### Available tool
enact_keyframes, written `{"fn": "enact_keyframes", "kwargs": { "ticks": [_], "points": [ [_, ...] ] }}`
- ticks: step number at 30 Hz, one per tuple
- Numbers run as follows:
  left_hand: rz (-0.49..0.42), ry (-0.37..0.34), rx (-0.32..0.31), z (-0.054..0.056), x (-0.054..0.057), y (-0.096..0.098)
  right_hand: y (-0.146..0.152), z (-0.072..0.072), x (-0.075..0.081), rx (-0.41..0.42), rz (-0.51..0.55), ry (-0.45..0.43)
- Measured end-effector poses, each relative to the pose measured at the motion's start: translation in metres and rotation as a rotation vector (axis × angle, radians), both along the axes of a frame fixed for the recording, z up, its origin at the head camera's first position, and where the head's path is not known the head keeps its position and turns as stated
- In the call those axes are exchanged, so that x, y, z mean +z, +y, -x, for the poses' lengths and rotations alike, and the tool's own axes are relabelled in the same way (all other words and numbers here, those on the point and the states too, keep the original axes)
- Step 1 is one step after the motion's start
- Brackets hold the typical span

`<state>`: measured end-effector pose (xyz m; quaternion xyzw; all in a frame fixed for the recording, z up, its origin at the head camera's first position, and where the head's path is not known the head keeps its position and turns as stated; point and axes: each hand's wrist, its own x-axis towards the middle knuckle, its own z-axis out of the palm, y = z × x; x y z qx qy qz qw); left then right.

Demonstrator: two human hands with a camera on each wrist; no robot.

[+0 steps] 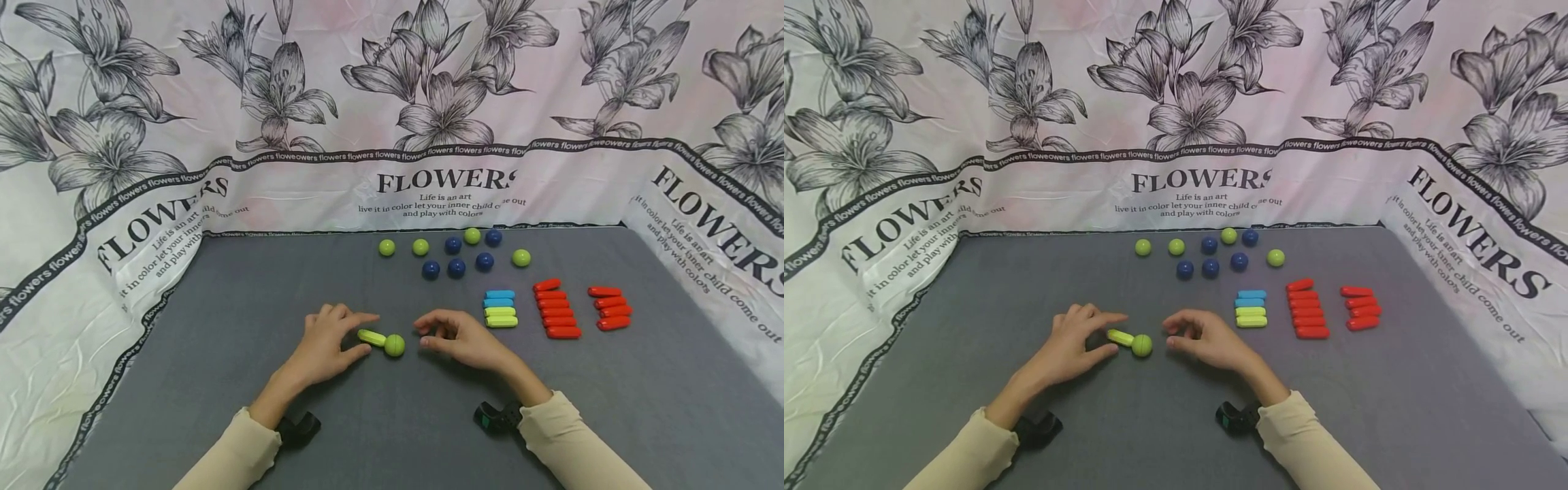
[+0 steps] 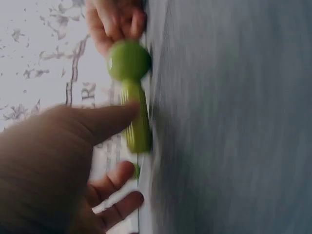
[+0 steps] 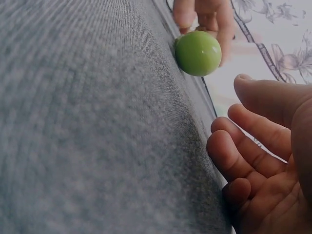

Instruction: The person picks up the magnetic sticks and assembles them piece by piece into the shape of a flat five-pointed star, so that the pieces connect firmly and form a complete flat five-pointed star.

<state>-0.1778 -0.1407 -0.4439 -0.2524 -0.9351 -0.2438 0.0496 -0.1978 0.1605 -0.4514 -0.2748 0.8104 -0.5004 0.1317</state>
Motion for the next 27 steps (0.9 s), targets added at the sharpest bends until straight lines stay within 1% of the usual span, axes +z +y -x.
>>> {"fn": "enact_keyframes", "kwargs": {
  "ticks": [2,4,8,11,14,17,19,20,22,25,27],
  "points": [
    [0.017,0.002,-0.025,-0.0012,-0.0021,0.0015,-0.0002,0.0002,-0.0008,0.0,-0.001,0.0],
    [0.014,0.003,-0.028,-0.0018,-0.0044,0.002,-0.0004,0.0002,-0.0011,0.0,0.001,-0.002],
    [-0.036,-0.024,-0.014,-0.0007,-0.0071,-0.0001,-0.001,-0.0004,-0.0003,-0.003,0.004,-0.007],
    [-0.067,-0.056,0.004,0.0009,-0.0072,-0.0016,-0.0015,-0.0009,0.0007,-0.006,0.002,-0.006],
    [-0.093,-0.101,0.059,0.0022,-0.0062,-0.0011,-0.0017,-0.0007,0.0009,-0.009,0.002,-0.002],
    [-0.108,-0.135,0.152,0.0024,-0.0052,0.0007,-0.0016,-0.0002,-0.0001,-0.009,0.006,0.003],
    [-0.103,-0.148,0.202,0.0018,-0.0041,0.0021,-0.0015,0.0003,-0.0012,-0.01,0.008,0.006],
    [-0.093,-0.148,0.214,0.0013,-0.0036,0.0029,-0.0015,0.0003,-0.0014,-0.01,0.009,0.006],
    [-0.064,-0.16,0.211,0.0,-0.0028,0.004,-0.0015,0.0003,-0.0024,-0.01,0.013,0.005],
    [-0.018,-0.178,0.156,-0.0016,-0.0025,0.005,-0.0017,-0.0007,-0.0019,-0.011,0.014,0.004],
    [-0.004,-0.192,0.119,-0.002,-0.0031,0.0043,-0.0016,-0.0013,-0.0019,-0.013,0.014,0.004]
  ]
}}
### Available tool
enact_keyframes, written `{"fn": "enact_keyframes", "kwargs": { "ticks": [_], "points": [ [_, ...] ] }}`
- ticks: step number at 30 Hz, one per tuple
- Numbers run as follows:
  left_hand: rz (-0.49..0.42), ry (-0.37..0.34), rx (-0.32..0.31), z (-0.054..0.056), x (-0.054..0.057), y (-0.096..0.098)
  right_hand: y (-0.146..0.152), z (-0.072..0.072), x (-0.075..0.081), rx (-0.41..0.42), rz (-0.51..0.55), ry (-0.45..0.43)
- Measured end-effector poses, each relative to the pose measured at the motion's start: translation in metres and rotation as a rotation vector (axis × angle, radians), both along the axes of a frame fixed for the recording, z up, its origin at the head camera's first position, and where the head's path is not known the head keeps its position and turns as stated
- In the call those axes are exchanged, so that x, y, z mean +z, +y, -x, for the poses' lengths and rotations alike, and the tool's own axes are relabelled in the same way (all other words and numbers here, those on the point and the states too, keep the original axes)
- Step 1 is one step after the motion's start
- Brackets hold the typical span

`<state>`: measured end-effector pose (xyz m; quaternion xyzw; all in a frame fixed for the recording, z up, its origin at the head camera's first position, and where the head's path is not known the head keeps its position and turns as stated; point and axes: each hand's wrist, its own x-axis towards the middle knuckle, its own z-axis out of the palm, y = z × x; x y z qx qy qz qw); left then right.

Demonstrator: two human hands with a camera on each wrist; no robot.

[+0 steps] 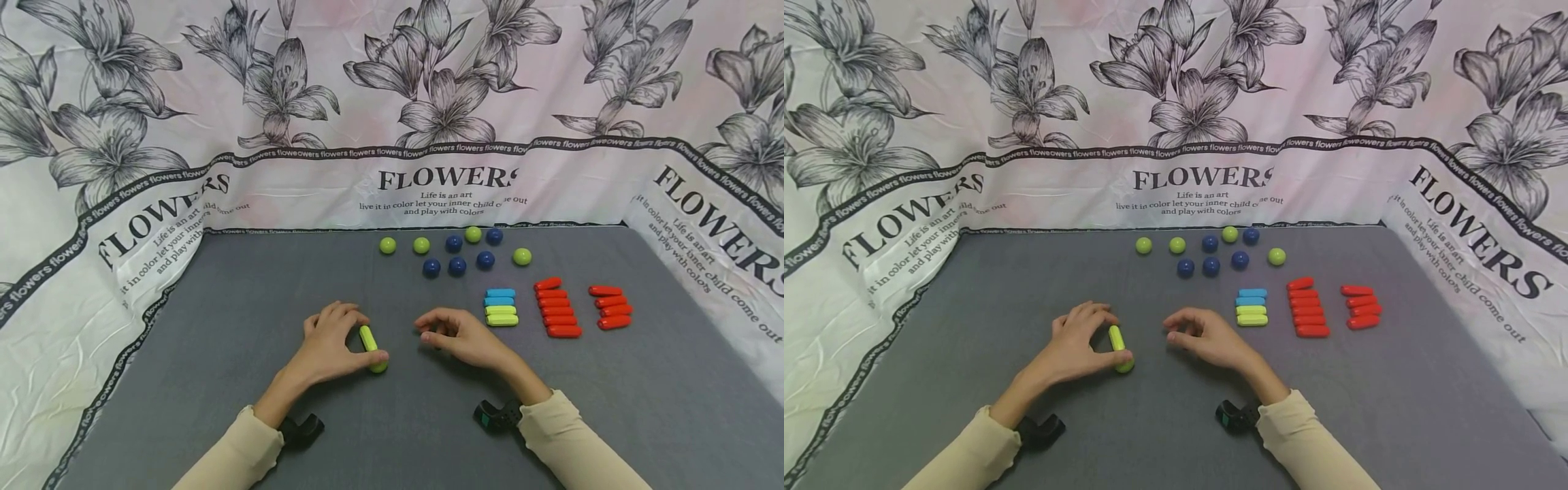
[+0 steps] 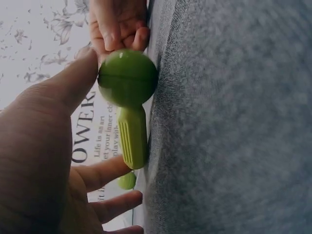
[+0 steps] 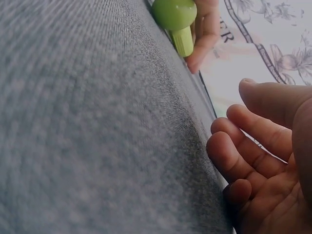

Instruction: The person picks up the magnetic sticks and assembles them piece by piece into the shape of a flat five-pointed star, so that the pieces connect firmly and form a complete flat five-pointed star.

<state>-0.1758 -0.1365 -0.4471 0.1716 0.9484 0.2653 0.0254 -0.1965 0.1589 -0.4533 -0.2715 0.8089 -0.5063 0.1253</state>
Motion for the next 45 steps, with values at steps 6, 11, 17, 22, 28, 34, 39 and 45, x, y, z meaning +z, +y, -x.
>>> {"fn": "enact_keyframes", "kwargs": {
  "ticks": [6,11,17,22,28,34,39,45],
  "points": [
    [-0.036,-0.033,-0.091,0.002,0.0,-0.005,0.0,0.0,0.0,-0.005,-0.005,0.001],
    [-0.033,-0.044,-0.141,0.002,0.002,-0.006,0.0,0.001,0.0,-0.008,-0.007,-0.005],
    [0.006,-0.058,-0.27,-0.001,0.006,-0.007,0.0,0.0,-0.001,-0.01,-0.009,-0.007],
    [-0.023,-0.076,-0.292,-0.001,0.008,-0.012,0.001,-0.002,0.001,-0.009,-0.01,-0.01],
    [-0.028,-0.082,-0.291,0.0,0.008,-0.014,0.003,-0.001,0.003,-0.005,0.0,-0.017],
    [-0.018,-0.1,-0.298,0.0,0.012,-0.017,0.014,0.003,0.011,-0.064,-0.024,0.043],
    [0.001,-0.095,-0.322,0.001,0.013,-0.02,0.029,0.007,0.018,-0.169,-0.043,0.135],
    [0.003,-0.109,-0.344,0.002,0.012,-0.022,0.059,0.003,0.024,-0.28,-0.161,0.346]
  ]
}}
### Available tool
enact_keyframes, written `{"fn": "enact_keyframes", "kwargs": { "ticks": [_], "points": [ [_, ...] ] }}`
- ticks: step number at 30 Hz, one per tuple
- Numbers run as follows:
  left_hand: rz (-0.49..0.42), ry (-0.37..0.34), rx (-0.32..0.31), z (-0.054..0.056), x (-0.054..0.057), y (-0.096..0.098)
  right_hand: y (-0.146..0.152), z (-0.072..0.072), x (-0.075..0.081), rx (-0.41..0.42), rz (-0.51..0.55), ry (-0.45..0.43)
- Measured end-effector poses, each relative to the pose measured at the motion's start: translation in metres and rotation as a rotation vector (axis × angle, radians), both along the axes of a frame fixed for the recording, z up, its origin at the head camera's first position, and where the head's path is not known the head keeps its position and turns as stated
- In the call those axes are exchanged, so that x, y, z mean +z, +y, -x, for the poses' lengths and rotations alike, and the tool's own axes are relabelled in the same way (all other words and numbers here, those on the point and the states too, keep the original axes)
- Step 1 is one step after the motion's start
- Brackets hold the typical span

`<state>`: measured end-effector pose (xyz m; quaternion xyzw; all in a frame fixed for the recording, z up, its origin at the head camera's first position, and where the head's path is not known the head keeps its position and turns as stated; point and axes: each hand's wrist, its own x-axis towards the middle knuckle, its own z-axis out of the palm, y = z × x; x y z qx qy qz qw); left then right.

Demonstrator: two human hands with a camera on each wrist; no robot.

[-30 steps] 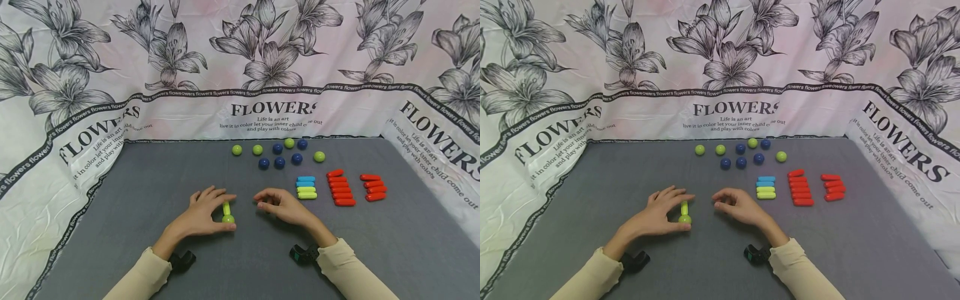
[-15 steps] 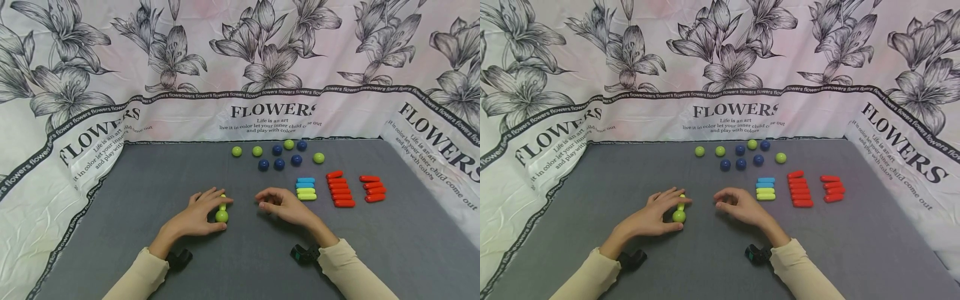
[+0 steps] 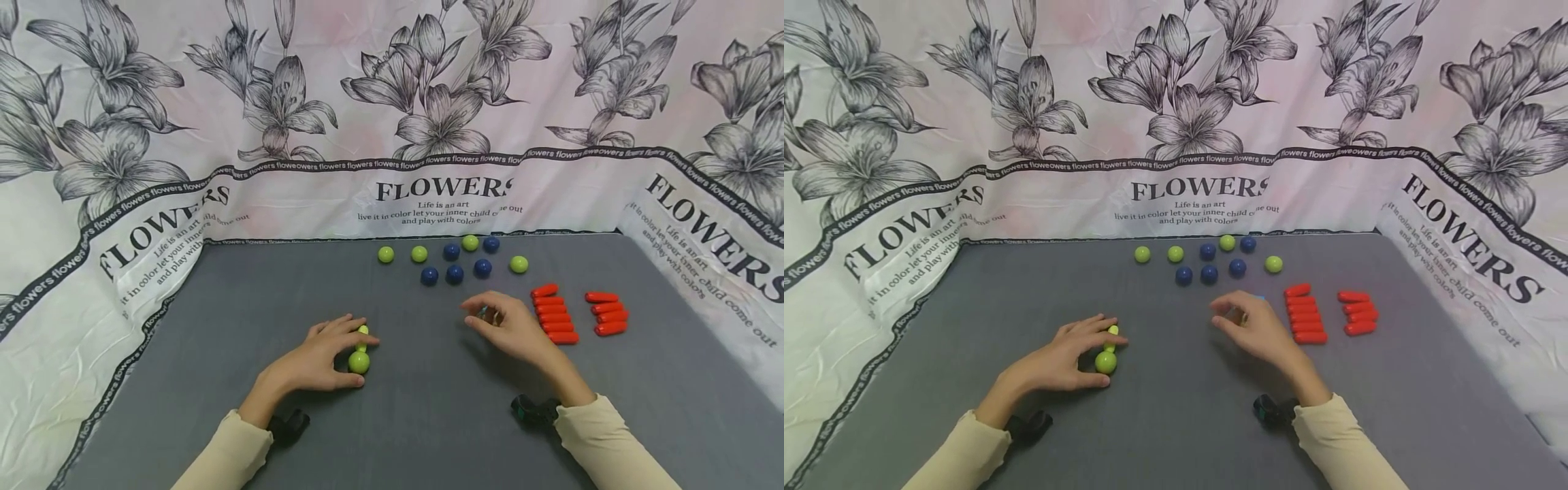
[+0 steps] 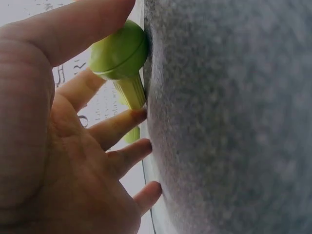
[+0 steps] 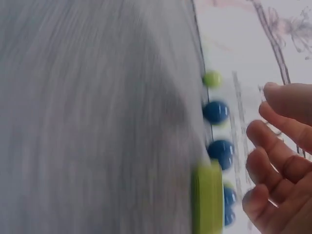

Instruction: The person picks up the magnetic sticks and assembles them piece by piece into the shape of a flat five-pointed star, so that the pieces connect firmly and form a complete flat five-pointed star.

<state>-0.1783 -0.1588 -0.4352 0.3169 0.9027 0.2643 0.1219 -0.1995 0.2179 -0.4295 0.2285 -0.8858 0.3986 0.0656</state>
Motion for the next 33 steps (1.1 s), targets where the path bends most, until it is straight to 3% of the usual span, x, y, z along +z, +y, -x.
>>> {"fn": "enact_keyframes", "kwargs": {
  "ticks": [5,11,21,33],
  "points": [
    [-0.009,0.007,0.005,-0.001,-0.004,-0.001,0.028,-0.009,0.0,-0.043,-0.199,0.091],
    [-0.026,0.059,0.035,-0.003,-0.008,0.003,0.048,-0.012,0.002,-0.054,-0.372,0.075],
    [0.02,0.055,0.044,-0.002,-0.009,0.0,0.049,-0.011,0.001,-0.032,-0.406,-0.001],
    [0.066,0.191,0.121,-0.001,-0.003,0.006,0.034,-0.008,0.001,0.006,-0.396,-0.012]
  ]
}}
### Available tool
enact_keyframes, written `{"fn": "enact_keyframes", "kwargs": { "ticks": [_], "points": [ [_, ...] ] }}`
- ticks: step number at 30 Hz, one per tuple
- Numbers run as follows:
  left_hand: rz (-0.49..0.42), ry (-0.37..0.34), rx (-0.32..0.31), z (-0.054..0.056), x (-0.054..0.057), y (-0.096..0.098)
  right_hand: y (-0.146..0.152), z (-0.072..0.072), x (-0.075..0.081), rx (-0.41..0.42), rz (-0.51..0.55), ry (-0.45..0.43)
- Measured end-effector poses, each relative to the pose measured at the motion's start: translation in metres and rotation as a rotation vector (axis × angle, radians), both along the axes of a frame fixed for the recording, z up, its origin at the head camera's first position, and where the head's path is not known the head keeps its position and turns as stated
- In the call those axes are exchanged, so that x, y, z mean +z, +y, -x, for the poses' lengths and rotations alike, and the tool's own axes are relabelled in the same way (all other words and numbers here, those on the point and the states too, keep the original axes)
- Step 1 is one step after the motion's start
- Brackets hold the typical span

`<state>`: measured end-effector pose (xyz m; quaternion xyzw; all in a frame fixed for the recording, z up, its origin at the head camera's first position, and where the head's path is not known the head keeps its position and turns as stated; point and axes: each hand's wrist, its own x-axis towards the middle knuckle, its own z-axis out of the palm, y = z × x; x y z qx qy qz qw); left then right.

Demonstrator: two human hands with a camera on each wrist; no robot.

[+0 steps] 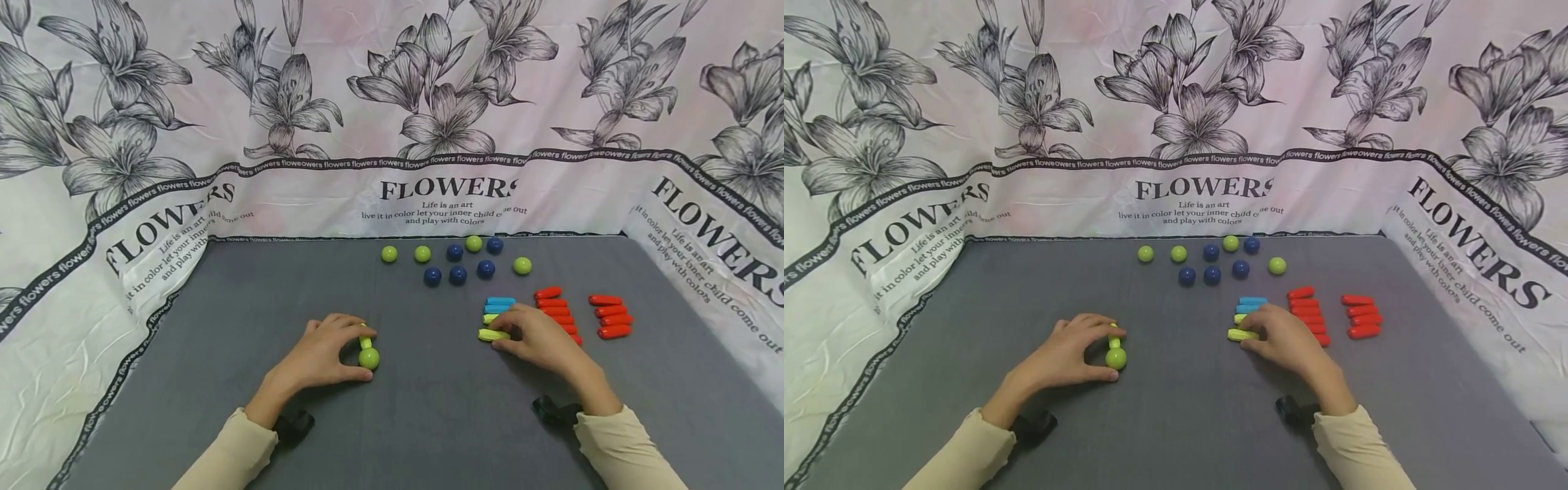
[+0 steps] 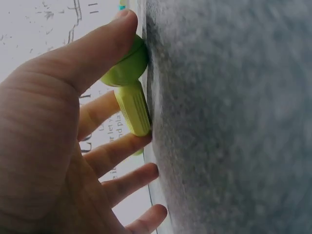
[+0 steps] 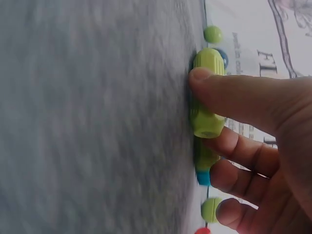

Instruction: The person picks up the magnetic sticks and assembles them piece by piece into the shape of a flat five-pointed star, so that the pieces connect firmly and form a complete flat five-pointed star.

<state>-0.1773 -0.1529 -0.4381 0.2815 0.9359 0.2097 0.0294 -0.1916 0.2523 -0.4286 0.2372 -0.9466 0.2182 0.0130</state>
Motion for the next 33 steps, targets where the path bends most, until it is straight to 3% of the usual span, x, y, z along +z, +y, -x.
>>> {"fn": "enact_keyframes", "kwargs": {
  "ticks": [12,17,25,33],
  "points": [
    [-0.005,-0.012,0.002,-0.001,0.0,0.003,-0.011,0.0,-0.004,0.045,0.02,-0.037],
    [-0.004,-0.012,0.001,-0.002,0.0,0.005,-0.021,-0.002,-0.005,0.116,0.091,-0.055],
    [-0.006,0.002,0.002,-0.005,0.0,0.01,-0.062,-0.006,-0.009,0.284,0.243,-0.165],
    [-0.013,-0.007,0.007,-0.007,0.002,0.011,-0.102,-0.009,-0.015,0.34,0.337,-0.186]
  ]
}}
